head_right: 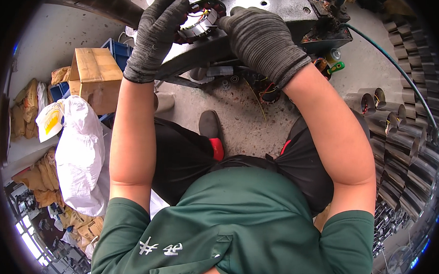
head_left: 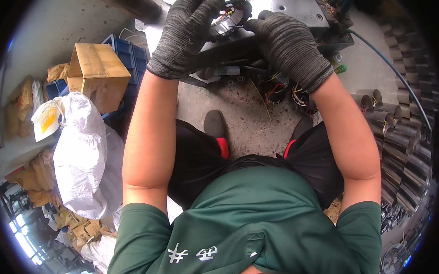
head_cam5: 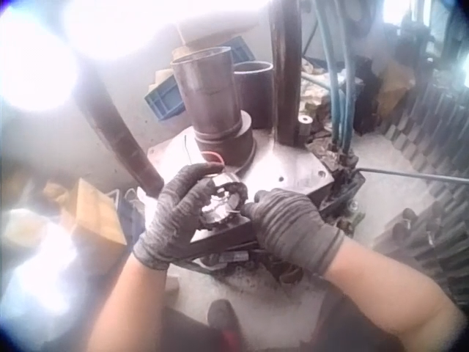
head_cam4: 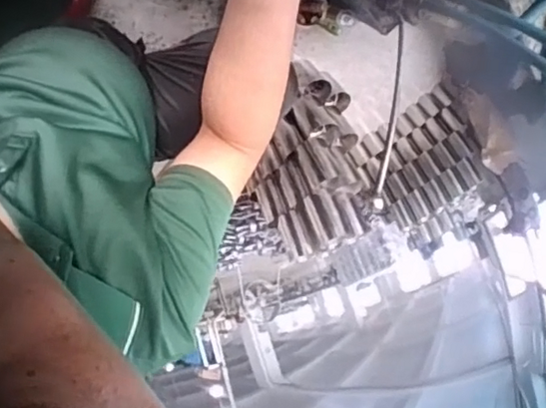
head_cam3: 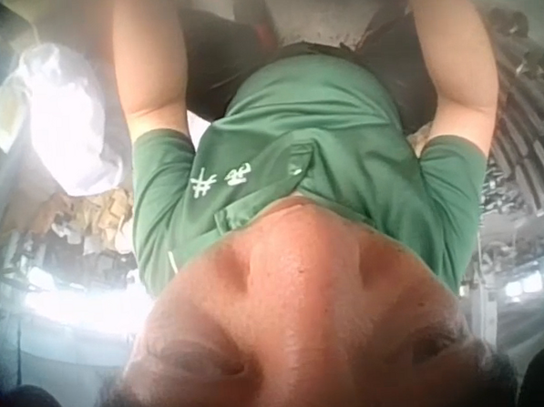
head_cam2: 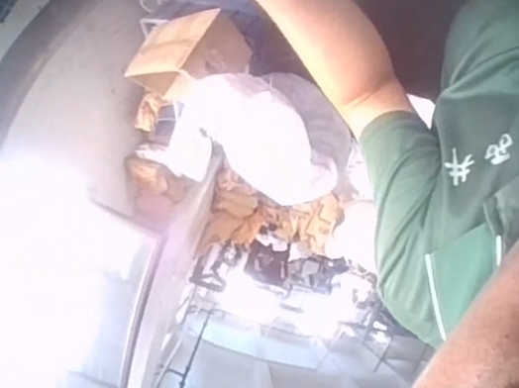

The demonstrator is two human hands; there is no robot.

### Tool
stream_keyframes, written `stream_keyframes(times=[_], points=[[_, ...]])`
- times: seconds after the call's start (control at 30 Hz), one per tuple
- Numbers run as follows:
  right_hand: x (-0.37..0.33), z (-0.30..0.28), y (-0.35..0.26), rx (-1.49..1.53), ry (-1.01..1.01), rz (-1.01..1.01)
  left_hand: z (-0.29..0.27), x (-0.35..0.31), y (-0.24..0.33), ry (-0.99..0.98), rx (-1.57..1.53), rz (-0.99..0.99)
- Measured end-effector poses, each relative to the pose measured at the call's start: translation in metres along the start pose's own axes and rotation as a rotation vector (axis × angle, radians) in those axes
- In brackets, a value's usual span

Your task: The person connects wires on a motor stator, places it into a hydraulic press with a metal sleeve, operates the press, and then places the assembled component into a large white bag.

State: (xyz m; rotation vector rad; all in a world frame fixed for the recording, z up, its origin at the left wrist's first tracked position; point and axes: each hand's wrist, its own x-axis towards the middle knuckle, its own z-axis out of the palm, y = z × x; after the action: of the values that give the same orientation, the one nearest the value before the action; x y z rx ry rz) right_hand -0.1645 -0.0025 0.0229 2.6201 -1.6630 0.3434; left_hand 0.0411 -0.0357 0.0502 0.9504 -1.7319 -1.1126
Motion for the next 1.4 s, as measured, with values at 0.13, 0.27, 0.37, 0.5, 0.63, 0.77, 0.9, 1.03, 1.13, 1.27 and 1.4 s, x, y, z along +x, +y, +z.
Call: stream_keyframes(times=[0.13,0.27,0.37,0.5,0.63,0.77,0.9,1.03,1.13,1.27,1.4], points=[[0.003,-0.019,-0.003,0.069,-0.24,-0.053,-0.004,0.004,-0.017,-0.006,0.133,0.155],[-0.015,0.002,0.016,0.118,-0.185,-0.119,0.011,0.005,0.005,0.041,-0.032,-0.137],[-0.024,0.003,0.027,0.438,-0.058,0.007,0.016,0.001,0.004,0.092,0.124,-0.004],[-0.035,0.019,0.024,0.703,0.062,0.134,0.0,0.012,-0.027,0.255,-0.072,-0.122],[-0.04,0.009,0.012,1.074,-0.012,0.292,-0.017,0.012,-0.045,0.385,-0.121,-0.316],[-0.04,0.001,0.021,1.333,-0.016,0.398,-0.02,0.005,-0.05,0.387,-0.413,-0.355],[-0.039,-0.003,0.022,1.669,0.086,0.484,-0.008,-0.005,-0.039,0.385,-0.573,-0.38],[-0.038,-0.008,0.024,1.596,0.124,0.383,0.0,-0.016,-0.029,0.352,-0.858,-0.525],[-0.037,-0.01,0.024,1.477,0.171,0.397,0.006,-0.02,-0.019,0.357,-0.904,-0.528],[-0.04,-0.017,0.013,1.501,0.205,0.428,0.009,-0.022,-0.011,0.33,-0.872,-0.476],[-0.041,-0.014,0.009,1.545,0.151,0.384,0.012,-0.028,0.0,0.243,-0.813,-0.342]])
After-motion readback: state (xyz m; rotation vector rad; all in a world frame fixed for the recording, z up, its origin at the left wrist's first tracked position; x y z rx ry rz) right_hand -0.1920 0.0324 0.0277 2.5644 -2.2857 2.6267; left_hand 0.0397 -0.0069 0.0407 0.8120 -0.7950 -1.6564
